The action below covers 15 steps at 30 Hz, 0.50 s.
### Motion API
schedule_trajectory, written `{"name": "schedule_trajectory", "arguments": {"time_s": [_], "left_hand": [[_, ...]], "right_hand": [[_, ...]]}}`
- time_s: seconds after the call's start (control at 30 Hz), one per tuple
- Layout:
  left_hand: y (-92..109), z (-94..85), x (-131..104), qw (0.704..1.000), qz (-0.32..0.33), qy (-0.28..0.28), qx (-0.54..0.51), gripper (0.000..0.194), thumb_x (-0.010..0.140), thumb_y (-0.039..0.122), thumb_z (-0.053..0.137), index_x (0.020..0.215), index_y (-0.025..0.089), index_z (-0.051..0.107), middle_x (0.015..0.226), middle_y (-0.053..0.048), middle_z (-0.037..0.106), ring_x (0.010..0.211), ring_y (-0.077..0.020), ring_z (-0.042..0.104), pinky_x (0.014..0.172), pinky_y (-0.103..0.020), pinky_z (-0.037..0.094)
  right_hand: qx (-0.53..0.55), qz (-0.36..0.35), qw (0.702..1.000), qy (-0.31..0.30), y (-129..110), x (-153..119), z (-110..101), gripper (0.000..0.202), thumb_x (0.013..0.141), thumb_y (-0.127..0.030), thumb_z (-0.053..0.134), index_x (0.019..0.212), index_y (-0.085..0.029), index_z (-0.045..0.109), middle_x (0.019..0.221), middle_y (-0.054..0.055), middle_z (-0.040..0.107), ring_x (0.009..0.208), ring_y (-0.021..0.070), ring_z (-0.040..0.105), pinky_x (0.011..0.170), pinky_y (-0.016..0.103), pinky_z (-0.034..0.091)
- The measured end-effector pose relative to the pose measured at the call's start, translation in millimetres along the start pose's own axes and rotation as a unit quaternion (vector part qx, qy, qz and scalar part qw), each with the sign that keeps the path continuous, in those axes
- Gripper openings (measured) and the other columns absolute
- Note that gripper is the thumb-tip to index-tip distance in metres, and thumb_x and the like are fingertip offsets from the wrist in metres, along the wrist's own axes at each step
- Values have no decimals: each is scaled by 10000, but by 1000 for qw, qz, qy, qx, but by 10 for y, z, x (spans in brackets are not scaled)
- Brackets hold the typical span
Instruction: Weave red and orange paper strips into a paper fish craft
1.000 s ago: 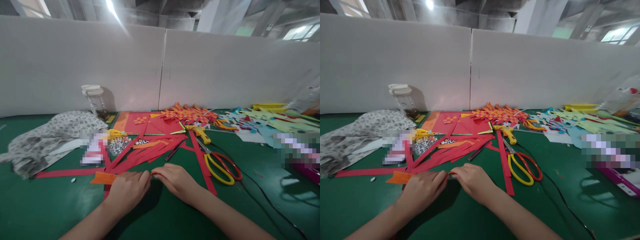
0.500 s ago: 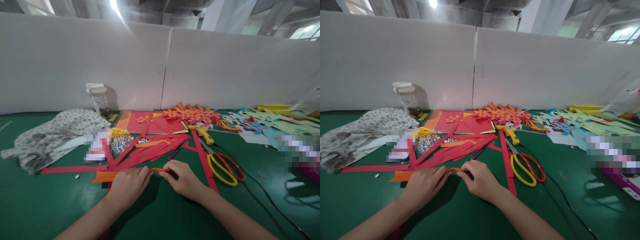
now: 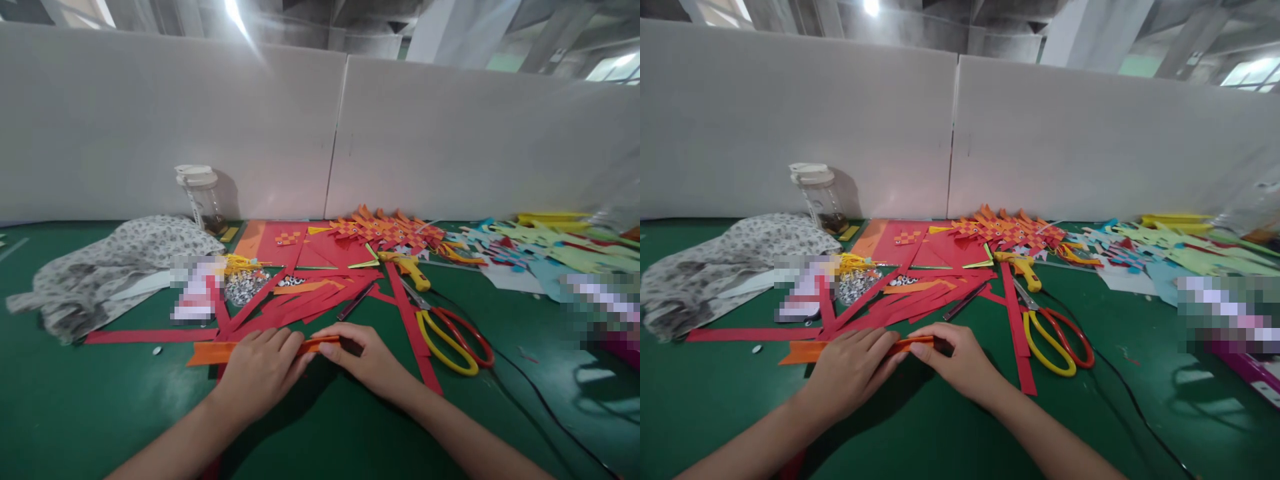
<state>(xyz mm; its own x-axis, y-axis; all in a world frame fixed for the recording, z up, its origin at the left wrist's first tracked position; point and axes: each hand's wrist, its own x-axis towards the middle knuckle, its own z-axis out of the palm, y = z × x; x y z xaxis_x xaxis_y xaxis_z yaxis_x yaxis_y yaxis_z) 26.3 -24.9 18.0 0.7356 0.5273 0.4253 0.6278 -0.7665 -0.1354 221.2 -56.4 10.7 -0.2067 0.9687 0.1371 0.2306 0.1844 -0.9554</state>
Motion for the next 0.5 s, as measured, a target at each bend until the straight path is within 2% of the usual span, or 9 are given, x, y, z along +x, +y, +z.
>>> {"name": "schedule_trajectory", "arguments": {"time_s": [0.3, 0.5], "left_hand": [[7, 28, 2, 1000, 4, 9, 11, 354, 973, 375, 271, 845, 194, 547, 701, -8, 605, 616, -196, 590, 548, -299, 368], [30, 21, -8, 999, -10, -29, 18, 279, 953, 369, 357, 858, 188, 546, 733, -14, 613, 651, -202, 597, 563, -298, 376]], "right_hand": [[7, 25, 999, 25, 61, 8, -7, 198, 803, -319, 635, 950, -211, 714, 960, 47, 719, 891, 194, 656, 794, 308, 509], [10, 22, 999, 39, 56, 5, -2, 198, 766, -291, 656, 936, -201, 704, 941, 53, 724, 865, 204, 666, 774, 332, 525]]}}
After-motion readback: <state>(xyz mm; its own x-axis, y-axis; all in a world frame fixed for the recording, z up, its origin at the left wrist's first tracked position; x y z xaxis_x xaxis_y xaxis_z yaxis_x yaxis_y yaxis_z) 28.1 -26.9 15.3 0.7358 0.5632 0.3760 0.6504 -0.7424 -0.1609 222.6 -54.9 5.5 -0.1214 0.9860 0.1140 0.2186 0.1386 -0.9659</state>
